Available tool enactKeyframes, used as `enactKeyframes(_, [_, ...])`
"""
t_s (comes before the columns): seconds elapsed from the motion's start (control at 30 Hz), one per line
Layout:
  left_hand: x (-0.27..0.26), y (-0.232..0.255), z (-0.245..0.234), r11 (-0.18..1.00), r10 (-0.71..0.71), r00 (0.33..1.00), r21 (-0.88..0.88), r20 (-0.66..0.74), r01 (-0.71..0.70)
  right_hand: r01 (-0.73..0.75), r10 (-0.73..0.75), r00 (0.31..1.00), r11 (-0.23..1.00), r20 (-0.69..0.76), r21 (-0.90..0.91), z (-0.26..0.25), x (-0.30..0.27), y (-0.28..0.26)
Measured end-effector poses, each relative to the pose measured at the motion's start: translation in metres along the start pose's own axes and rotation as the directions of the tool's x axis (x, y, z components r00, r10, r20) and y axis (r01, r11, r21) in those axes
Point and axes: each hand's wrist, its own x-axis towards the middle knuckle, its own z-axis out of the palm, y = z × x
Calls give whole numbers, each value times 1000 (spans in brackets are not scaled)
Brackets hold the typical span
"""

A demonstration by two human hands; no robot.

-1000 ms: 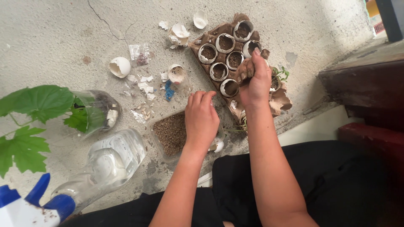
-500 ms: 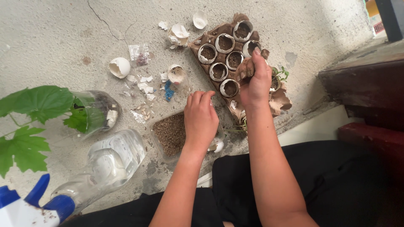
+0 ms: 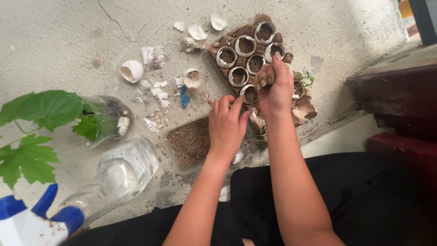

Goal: Planting seeds into soil-filled eggshells and egg carton segments.

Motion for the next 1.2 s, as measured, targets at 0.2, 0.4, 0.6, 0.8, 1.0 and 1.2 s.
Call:
enactKeyframes(0.2, [-1,-2,3,1000,-8,997,-22,-74,6,-39,39,999,999,3,-17,9,-9,-2])
enactKeyframes(0.4, [3,-6,3,919,-108,971,-393,-211,17,18,-19,999,1000,-40,-20,-2,1,1])
enactKeyframes(0.6, [8,-9,-9,708,-198,978,-699,-59,101,27,-27,998,1000,-48,-1,-16,11,6])
enactKeyframes(0.8, [12,-43,-17,698,-464,871,-672,-160,248,23,-27,994,999,-101,-42,-14,12,10])
enactKeyframes(1.0, [15,-47,-37,731,-481,699,-682,-529,-13,12,-12,998,1000,-69,-9,-19,13,15])
enactKeyframes(1.2, [14,-27,-53,740,-370,736,-659,-567,-135,1,-5,999,997,-46,-83,-7,5,10])
